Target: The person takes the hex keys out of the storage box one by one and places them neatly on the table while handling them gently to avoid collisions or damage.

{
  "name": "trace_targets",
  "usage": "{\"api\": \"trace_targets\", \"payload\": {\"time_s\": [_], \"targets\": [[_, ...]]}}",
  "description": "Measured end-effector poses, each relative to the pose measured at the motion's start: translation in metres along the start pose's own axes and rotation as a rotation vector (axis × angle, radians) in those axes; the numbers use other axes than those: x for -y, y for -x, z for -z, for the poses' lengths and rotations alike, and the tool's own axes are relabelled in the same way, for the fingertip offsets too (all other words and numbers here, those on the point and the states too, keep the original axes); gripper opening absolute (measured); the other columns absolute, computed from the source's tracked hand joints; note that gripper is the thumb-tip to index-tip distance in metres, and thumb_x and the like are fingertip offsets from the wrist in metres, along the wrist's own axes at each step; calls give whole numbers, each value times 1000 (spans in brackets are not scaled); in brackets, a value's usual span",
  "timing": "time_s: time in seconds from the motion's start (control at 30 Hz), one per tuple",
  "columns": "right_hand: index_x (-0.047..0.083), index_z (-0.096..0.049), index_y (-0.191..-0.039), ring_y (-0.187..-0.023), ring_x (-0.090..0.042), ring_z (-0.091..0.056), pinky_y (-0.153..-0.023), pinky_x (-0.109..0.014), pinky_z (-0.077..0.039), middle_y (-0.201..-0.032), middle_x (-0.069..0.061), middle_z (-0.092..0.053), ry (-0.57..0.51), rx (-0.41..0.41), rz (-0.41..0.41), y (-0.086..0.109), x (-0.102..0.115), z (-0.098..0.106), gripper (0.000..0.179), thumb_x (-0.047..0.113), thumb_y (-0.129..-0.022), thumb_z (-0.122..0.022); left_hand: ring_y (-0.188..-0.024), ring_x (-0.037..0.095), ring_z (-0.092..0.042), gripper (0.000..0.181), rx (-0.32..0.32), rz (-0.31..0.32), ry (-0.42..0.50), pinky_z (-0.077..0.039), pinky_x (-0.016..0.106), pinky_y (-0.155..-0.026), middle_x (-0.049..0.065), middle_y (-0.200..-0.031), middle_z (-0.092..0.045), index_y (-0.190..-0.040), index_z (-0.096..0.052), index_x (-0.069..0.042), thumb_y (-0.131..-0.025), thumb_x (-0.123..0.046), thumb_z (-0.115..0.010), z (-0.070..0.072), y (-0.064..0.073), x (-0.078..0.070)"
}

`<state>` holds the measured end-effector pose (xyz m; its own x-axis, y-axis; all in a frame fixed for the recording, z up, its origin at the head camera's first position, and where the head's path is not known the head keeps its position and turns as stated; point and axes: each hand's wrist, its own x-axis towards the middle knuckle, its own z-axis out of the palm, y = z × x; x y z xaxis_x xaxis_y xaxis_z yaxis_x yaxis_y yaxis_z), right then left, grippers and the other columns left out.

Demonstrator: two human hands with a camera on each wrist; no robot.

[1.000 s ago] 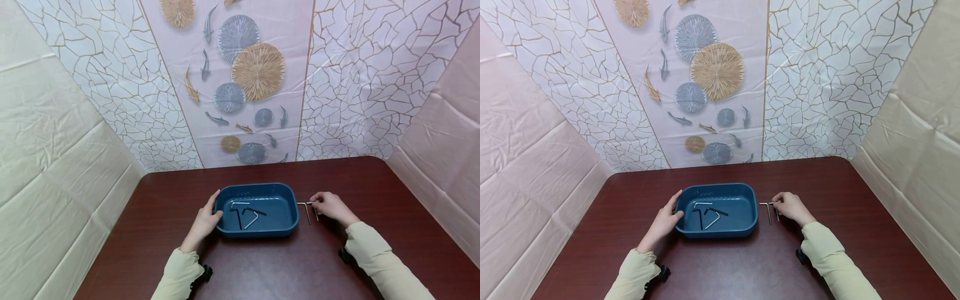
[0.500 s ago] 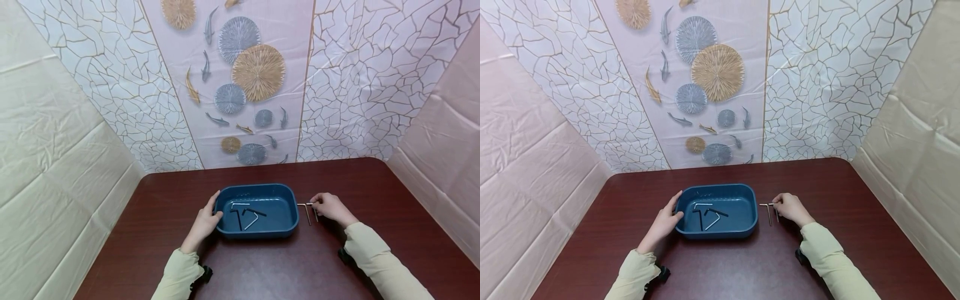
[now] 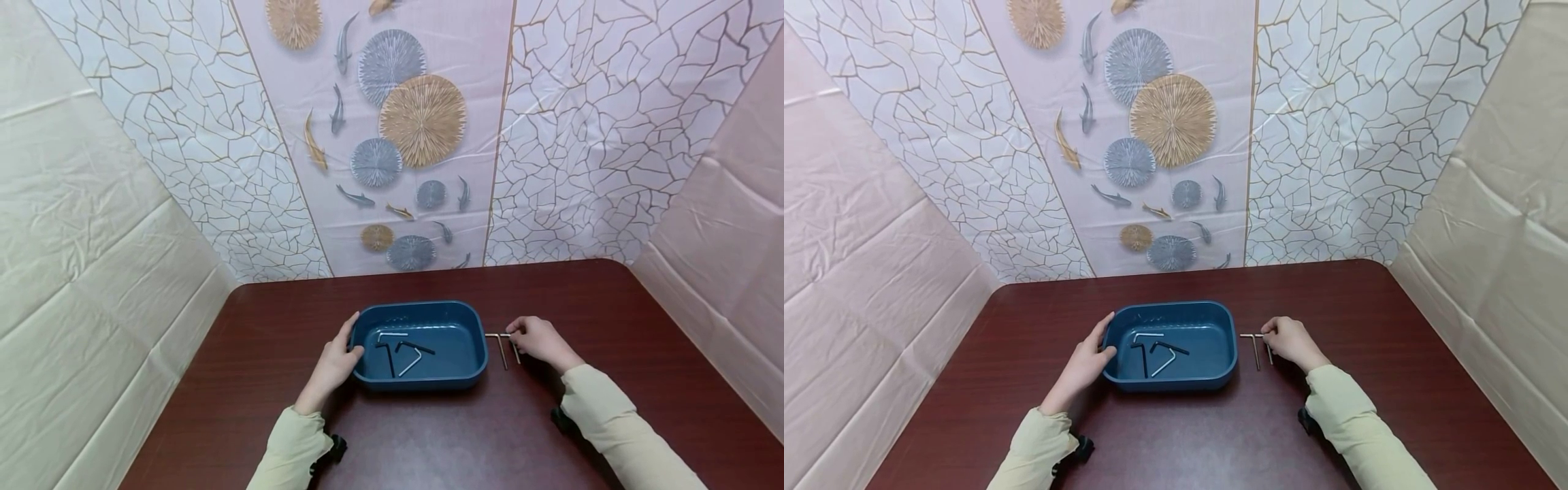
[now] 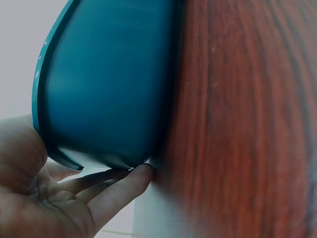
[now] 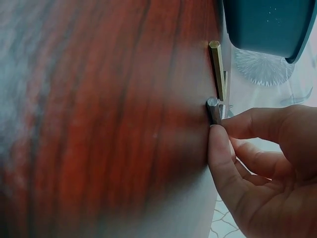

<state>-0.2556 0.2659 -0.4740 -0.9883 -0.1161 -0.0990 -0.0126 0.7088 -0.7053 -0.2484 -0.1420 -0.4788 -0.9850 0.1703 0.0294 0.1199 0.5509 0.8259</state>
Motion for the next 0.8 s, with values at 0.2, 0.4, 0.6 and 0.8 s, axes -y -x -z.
{"api": "trace_targets", "payload": {"time_s": [0.2, 0.4, 0.6, 0.8], "targets": [[-10, -64, -108, -68, -18, -62, -63, -35, -53, -87, -15, -65, 10, -2, 3, -1, -1, 0, 19, 3, -97, -57, -54, 16, -41, 70, -8, 5, -5, -40, 33, -61, 25, -119, -63, -160, -29, -18, -96, -4, -55, -1, -2, 2], [-9, -65, -108, -68, -18, -62, -63, -34, -53, -88, -14, -65, 6, -3, -6, -3, -3, -2, 19, 4, -97, -57, -53, 16, -39, 70, -5, 5, -1, -40, 33, -59, 28, -118, -62, -160, -29, -17, -97, -4, -54, -1, -2, 2], [-10, -64, -111, -71, -18, -64, -66, -35, -55, -92, -16, -66, -19, 4, -14, -3, -3, -1, 22, 6, -98, -56, -48, 15, -40, 70, -11, 8, 3, -40, 32, -55, 23, -101, -63, -160, -29, -18, -96, -4, -55, 0, -1, 1], [-10, -62, -116, -75, -20, -66, -69, -37, -57, -97, -19, -65, -57, 19, -34, -3, -4, 0, 25, 8, -101, -55, -48, 16, -39, 71, -8, 5, -4, -40, 32, -55, 11, -83, -56, -160, -29, -19, -97, -5, -55, -1, -2, 3]]}}
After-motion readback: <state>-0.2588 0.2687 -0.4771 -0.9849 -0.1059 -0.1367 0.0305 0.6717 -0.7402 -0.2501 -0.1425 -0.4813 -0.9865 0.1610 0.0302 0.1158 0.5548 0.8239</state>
